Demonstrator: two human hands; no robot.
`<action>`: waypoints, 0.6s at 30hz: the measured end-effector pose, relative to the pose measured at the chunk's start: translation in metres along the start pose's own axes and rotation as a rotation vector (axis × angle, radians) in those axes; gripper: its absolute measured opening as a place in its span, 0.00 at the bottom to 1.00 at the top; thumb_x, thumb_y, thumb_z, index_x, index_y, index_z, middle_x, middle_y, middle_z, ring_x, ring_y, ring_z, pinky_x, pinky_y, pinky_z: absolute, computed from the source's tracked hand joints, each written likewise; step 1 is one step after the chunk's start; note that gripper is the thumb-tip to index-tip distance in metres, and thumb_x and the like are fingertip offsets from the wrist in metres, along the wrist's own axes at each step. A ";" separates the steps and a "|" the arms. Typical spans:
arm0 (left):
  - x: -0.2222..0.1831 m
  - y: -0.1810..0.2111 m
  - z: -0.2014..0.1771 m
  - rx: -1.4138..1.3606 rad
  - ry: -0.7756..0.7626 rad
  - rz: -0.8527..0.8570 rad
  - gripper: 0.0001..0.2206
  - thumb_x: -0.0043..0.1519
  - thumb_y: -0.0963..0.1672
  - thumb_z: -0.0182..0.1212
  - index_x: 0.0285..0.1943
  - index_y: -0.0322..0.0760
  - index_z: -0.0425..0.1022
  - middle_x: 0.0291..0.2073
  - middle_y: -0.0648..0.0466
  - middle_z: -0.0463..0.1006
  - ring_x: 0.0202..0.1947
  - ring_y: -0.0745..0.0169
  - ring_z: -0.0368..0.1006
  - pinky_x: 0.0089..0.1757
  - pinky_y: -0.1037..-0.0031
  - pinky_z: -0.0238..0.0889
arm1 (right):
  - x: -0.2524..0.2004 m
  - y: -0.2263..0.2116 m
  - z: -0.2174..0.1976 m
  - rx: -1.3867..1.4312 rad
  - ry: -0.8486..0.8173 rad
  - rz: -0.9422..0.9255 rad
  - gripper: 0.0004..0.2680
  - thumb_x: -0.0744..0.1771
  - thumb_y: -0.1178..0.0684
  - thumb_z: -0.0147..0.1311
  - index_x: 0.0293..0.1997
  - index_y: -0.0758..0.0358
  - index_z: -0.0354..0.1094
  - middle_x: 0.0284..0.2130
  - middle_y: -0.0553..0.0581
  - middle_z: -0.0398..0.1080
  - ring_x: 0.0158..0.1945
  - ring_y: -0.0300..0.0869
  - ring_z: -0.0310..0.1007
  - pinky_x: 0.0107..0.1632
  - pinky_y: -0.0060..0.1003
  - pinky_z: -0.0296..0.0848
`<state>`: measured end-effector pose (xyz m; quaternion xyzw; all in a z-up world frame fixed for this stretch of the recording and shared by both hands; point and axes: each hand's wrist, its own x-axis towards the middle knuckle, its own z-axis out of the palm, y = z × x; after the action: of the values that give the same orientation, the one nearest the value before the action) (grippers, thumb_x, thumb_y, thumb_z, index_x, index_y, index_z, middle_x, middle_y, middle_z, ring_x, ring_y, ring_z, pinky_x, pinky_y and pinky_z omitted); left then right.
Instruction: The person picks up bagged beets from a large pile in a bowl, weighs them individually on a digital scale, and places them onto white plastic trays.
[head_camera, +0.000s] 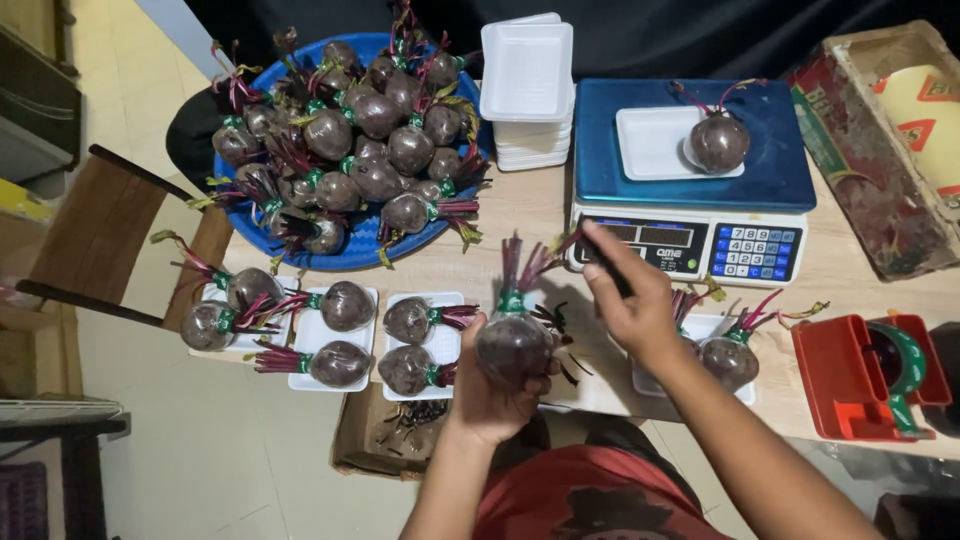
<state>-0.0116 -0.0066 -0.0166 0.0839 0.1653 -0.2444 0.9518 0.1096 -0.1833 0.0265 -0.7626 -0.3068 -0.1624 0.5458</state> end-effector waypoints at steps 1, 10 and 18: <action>0.001 0.001 -0.008 -0.002 0.003 -0.003 0.47 0.54 0.69 0.49 0.58 0.23 0.74 0.36 0.33 0.80 0.25 0.54 0.78 0.25 0.75 0.76 | -0.003 -0.003 0.000 0.000 0.000 0.004 0.17 0.68 0.58 0.54 0.66 0.55 0.69 0.56 0.60 0.75 0.60 0.54 0.72 0.60 0.48 0.72; 0.001 0.016 -0.034 0.111 0.155 0.115 0.46 0.50 0.69 0.50 0.65 0.37 0.74 0.41 0.41 0.81 0.29 0.57 0.76 0.26 0.77 0.72 | -0.099 0.106 0.049 0.615 -0.547 1.384 0.16 0.69 0.50 0.43 0.67 0.47 0.59 0.20 0.55 0.57 0.14 0.42 0.61 0.13 0.32 0.62; 0.005 0.014 -0.003 0.190 0.173 0.173 0.34 0.52 0.63 0.55 0.53 0.36 0.79 0.35 0.36 0.80 0.29 0.36 0.78 0.25 0.64 0.71 | -0.026 -0.004 -0.011 0.683 -0.451 0.650 0.19 0.67 0.61 0.44 0.69 0.57 0.57 0.16 0.59 0.62 0.08 0.46 0.65 0.13 0.34 0.66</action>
<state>-0.0009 0.0040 -0.0198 0.2084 0.2147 -0.1679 0.9393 0.0883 -0.2004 0.0180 -0.6129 -0.1997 0.2931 0.7061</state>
